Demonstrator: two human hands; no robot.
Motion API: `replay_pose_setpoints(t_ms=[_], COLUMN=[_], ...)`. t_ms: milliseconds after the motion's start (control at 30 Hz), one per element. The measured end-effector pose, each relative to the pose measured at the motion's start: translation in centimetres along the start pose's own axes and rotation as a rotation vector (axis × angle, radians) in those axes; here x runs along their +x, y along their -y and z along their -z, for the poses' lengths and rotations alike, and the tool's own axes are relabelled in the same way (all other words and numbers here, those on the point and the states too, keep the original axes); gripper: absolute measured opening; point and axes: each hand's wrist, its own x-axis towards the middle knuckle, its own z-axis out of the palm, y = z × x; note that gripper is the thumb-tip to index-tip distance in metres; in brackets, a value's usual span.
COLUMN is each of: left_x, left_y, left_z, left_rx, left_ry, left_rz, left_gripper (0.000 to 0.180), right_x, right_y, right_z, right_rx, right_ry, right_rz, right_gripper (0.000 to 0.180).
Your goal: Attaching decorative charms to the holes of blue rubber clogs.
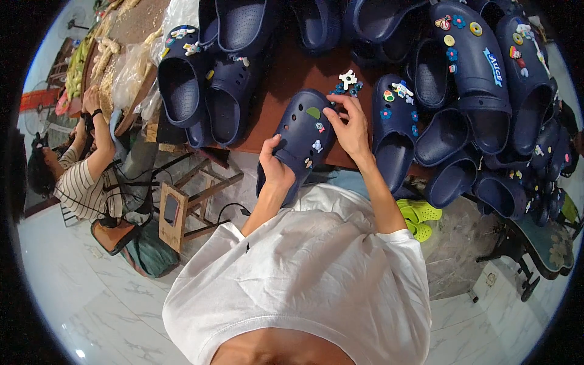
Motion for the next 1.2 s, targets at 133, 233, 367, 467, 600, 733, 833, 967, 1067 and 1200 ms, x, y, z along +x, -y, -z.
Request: replay_pose_setpoints(t_ms=[133,233,367,467,600,733,833,967,1067,1200], left_x=[0.2,0.2,-0.5,-0.6,-0.6,-0.8,-0.9,-0.9,-0.9,-1.1], left_y=[-0.4,-0.5,-0.5,-0.4,-0.5,0.0,0.1,-0.6,-0.6,-0.6], left_z=[-0.1,0.0,0.3,0.8,0.3,0.1,0.2,0.1,-0.1,-0.2], left_rx=[0.017,0.014,0.162,0.330,0.398,0.401,0.293,0.312,0.301,0.341], left_ry=[-0.022,-0.020,-0.052,-0.113,-0.194,-0.182,-0.177,-0.248,-0.246,-0.232], left_rz=[0.016,0.034,0.078,0.126,0.134,0.045,-0.018,-0.028,-0.039,-0.005], left_gripper=[0.042,0.042,0.041,0.040,0.039,0.038,0.038,0.037,0.036,0.033], right_x=[-0.5,-0.5,-0.6,-0.9,-2.9,-5.5,-6.7,-7.0,-6.9,-6.6], right_y=[1.1,0.6,0.4,-0.1,-0.6,-2.3,-2.2,-1.5,-1.2,-2.4], right_z=[-0.1,-0.7,-1.0,-0.9,-0.6,0.1,0.6,0.9,0.6,0.2], right_rx=[-0.099,-0.238,-0.198,-0.149,-0.129,-0.345,-0.490,-0.572,-0.673,-0.840], right_ry=[0.027,-0.002,-0.035,-0.048,-0.177,-0.167,-0.118,-0.093,-0.094,-0.103], right_rz=[0.093,0.178,0.144,0.164,0.072,0.124,0.146,0.118,0.138,0.157], right_gripper=[0.022,0.022,0.018,0.020,0.027,0.028,0.033,0.040,0.046,0.049])
